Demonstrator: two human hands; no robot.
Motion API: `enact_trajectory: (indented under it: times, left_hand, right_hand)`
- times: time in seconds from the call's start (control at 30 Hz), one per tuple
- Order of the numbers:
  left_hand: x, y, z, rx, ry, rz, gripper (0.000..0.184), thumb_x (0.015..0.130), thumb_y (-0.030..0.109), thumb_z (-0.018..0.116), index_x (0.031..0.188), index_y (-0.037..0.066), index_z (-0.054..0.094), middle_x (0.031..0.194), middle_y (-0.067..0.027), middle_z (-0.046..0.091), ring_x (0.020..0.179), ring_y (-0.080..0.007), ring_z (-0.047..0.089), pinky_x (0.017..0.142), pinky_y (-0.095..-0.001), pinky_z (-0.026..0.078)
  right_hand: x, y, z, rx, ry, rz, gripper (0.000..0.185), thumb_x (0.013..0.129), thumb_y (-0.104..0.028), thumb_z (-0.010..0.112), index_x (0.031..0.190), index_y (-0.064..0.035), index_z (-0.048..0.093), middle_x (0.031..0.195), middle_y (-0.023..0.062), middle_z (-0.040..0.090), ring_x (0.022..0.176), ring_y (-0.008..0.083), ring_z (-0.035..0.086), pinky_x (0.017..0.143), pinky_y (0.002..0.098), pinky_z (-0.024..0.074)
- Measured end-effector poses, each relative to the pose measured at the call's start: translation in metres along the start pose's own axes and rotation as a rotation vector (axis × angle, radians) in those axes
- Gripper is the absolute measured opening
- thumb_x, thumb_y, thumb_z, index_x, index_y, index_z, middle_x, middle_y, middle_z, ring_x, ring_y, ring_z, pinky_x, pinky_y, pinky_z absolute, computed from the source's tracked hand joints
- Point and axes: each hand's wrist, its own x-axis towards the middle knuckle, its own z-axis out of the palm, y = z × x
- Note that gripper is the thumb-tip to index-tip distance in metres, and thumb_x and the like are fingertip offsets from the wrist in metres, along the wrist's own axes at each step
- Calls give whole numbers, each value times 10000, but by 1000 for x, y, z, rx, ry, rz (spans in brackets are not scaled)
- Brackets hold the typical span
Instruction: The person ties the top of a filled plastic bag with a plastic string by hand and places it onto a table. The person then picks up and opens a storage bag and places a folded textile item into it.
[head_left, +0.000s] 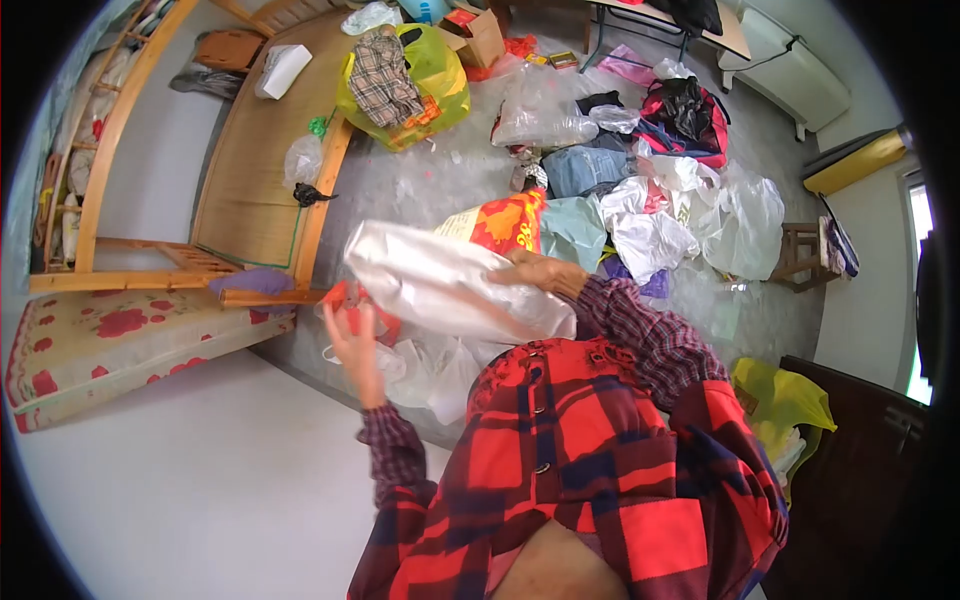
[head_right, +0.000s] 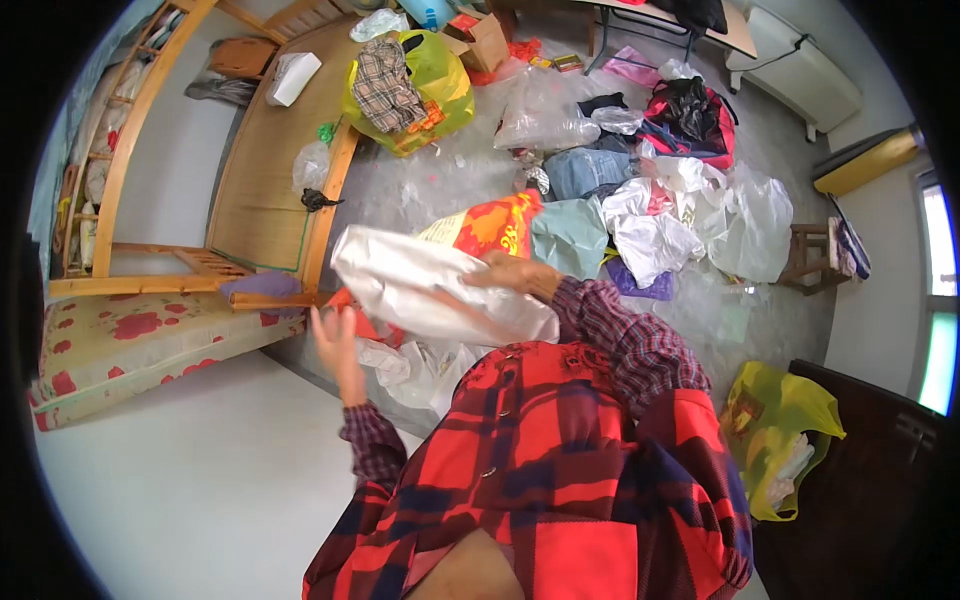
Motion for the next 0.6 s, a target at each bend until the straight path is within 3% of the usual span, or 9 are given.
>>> enact_trajectory:
  times: [0.03, 0.13, 0.2, 0.3, 0.4, 0.43, 0.47, 0.53, 0.6]
  left_hand:
    - [-3, -29, 2, 26, -107, 23, 772, 731, 201, 647, 1321, 58, 171, 1329, -161, 241, 1192, -242, 299, 936, -313, 319]
    - [-16, -48, 38, 70, -366, -80, 739, 753, 210, 625, 1315, 56, 171, 1311, -156, 269, 1185, -257, 304, 927, -327, 333]
    - [-23, -24, 68, -48, -278, -390, 667, 772, 215, 602, 1297, 57, 222, 1288, -146, 299, 1135, -269, 365, 894, -330, 363]
    - [7, -55, 88, -289, -122, -365, 556, 795, 214, 568, 1245, 15, 308, 1233, -125, 372, 1063, -234, 431, 842, -312, 391]
    - [47, -87, 100, -418, -332, -274, 446, 829, 196, 517, 1191, -23, 375, 1162, -105, 445, 1010, -191, 469, 825, -298, 393]
    - [59, -75, 100, -486, -440, -443, 375, 859, 193, 473, 1151, -35, 411, 1105, -95, 485, 1004, -167, 472, 832, -300, 390]
    - [73, -77, 102, -476, -451, -447, 375, 859, 193, 473, 1151, -35, 411, 1105, -95, 485, 1004, -167, 472, 832, -300, 390]
    - [110, -89, 105, -670, -510, -649, 341, 873, 208, 454, 1131, -14, 433, 1095, -92, 488, 997, -166, 478, 843, -313, 392]
    - [132, -74, 98, -566, -602, -641, 325, 874, 152, 427, 1154, -12, 404, 1110, -84, 477, 1031, -182, 472, 892, -339, 376]
  right_hand:
    - [7, -5, 3, 69, 45, -58, 554, 731, -432, 605, 974, 64, 559, 857, 69, 574, 774, 133, 508, 670, 283, 412]
    - [18, -30, 21, 98, 122, -85, 561, 729, -413, 617, 998, 73, 547, 895, 87, 575, 828, 142, 509, 716, 277, 408]
    - [9, -57, 25, 58, 146, -44, 567, 727, -403, 624, 1012, 79, 539, 919, 96, 575, 861, 148, 508, 744, 275, 404]
    - [14, -81, 16, 28, 118, 92, 584, 722, -388, 638, 1049, 79, 514, 992, 93, 555, 935, 160, 486, 797, 260, 380]
    - [80, -18, -17, 295, -50, -140, 577, 721, -380, 643, 1050, 76, 514, 995, 87, 554, 952, 153, 474, 798, 254, 383]
    - [90, -18, -28, 353, -35, -145, 575, 713, -367, 655, 1076, 54, 509, 1008, 82, 549, 984, 143, 453, 806, 256, 380]
    - [96, -17, -40, 364, -25, -148, 575, 713, -367, 655, 1076, 54, 509, 1008, 82, 549, 984, 143, 453, 806, 256, 380]
    - [110, -21, -67, 610, 397, -152, 486, 724, -334, 648, 1044, 14, 535, 908, 76, 581, 854, 146, 522, 708, 268, 430]
    - [94, -42, -112, 523, 479, -34, 325, 747, -277, 622, 928, -11, 575, 749, 52, 584, 630, 142, 547, 561, 268, 453]
